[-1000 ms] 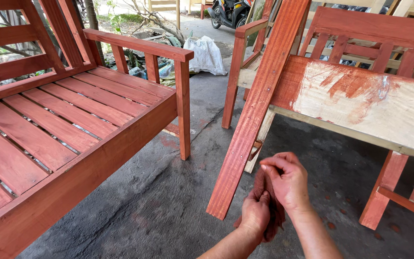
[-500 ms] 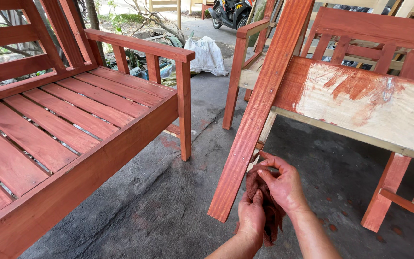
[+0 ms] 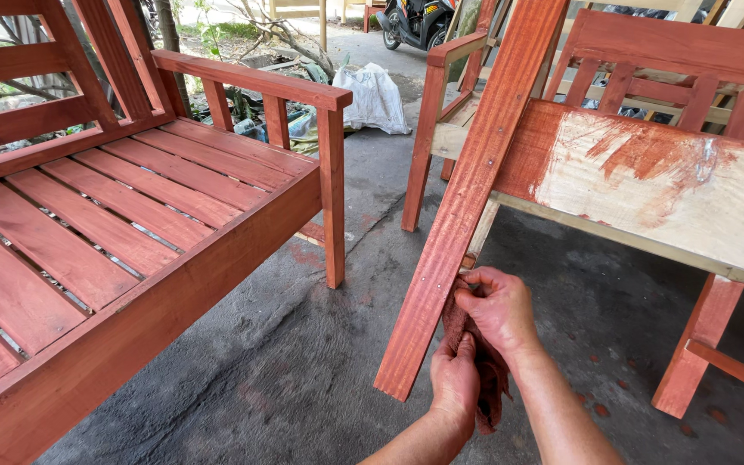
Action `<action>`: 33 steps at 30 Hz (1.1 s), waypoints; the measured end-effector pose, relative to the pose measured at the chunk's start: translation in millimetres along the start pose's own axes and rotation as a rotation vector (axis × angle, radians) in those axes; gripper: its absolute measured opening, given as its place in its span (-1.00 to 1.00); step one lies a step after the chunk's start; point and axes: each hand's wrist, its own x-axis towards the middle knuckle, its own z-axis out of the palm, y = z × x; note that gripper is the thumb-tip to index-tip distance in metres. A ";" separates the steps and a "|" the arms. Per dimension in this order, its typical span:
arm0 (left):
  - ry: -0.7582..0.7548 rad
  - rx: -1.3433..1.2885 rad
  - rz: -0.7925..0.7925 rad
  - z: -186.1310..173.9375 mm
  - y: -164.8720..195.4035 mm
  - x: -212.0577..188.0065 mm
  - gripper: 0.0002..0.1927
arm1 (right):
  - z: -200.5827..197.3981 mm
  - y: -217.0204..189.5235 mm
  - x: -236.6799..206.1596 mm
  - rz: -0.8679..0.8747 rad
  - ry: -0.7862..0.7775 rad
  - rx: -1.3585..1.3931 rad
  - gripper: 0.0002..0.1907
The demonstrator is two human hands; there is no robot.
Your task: The person wipes the surfaces of wooden chairs with a cloth, moving from the backrest to the seat and then to the legs. The person handles multiple chairs in a workshop setting, applying the cloth to various parts of each chair.
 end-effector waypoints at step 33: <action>0.050 0.067 -0.089 -10.8 6.2 -8.7 -0.65 | 38.3 1.1 -36.9 -0.284 0.420 -0.393 -0.86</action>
